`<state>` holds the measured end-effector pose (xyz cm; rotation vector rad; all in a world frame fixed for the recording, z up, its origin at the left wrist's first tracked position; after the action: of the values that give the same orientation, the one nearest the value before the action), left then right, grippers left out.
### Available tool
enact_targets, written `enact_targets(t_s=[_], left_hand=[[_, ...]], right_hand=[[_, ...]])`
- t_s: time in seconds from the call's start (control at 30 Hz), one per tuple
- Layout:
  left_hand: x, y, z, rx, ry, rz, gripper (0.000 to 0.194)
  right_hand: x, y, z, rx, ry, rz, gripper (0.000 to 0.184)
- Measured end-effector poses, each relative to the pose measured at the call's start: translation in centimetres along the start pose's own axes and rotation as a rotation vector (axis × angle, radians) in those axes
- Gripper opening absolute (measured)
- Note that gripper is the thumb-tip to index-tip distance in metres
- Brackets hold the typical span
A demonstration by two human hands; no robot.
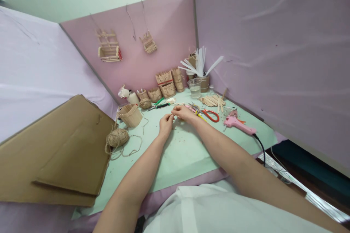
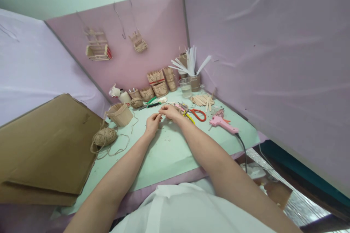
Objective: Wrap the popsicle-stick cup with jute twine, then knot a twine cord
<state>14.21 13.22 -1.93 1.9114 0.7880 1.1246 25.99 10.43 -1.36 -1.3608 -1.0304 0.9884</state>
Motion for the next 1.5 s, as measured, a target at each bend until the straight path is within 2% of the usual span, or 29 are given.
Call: enact_targets(t_s=[0.1,0.2,0.33,0.47,0.63,0.8,1.0,1.5], left_hand=[[0.2,-0.2,-0.2,-0.020,0.039,-0.006,0.016],[0.2,0.4,-0.4,-0.026,0.049,0.058,0.013],[0.1,1.0,0.1,-0.059,-0.034,0.088,0.013],[0.1,0.4,0.7,-0.229,-0.132,0.059,0.013],[0.4,-0.7,0.9,-0.389,-0.158,0.027,0.017],[0.2,-0.5,1.3,-0.485,-0.190,-0.032,0.016],[-0.4,0.3,1.8,-0.591,-0.259,-0.105,0.015],[-0.5,1.4,1.2,-0.698,-0.257,-0.188,0.017]], right_hand=[[-0.2,-0.4,-0.2,-0.017,0.055,-0.014,0.016],[-0.4,-0.4,-0.1,-0.039,0.064,0.016,0.014],[-0.5,0.0,0.5,0.066,-0.032,0.105,0.015],[-0.7,0.4,1.2,0.226,-0.129,0.215,0.019],[-0.7,0.6,1.8,0.379,-0.178,0.306,0.019],[-0.5,1.0,1.3,0.545,-0.095,0.397,0.020],[-0.2,1.1,0.7,0.647,-0.022,0.425,0.022],[-0.5,0.9,1.0,0.928,-0.104,0.542,0.024]])
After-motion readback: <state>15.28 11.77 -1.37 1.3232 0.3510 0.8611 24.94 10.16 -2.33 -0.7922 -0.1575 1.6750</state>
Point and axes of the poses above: each hand's wrist, its own x-axis towards the middle knuckle, its own z-axis out of the palm, y = z × x, the point moved 6 cm from there along x, towards the middle knuckle, and after that the axes turned 8 degrees about z, right-handed, at the moved point
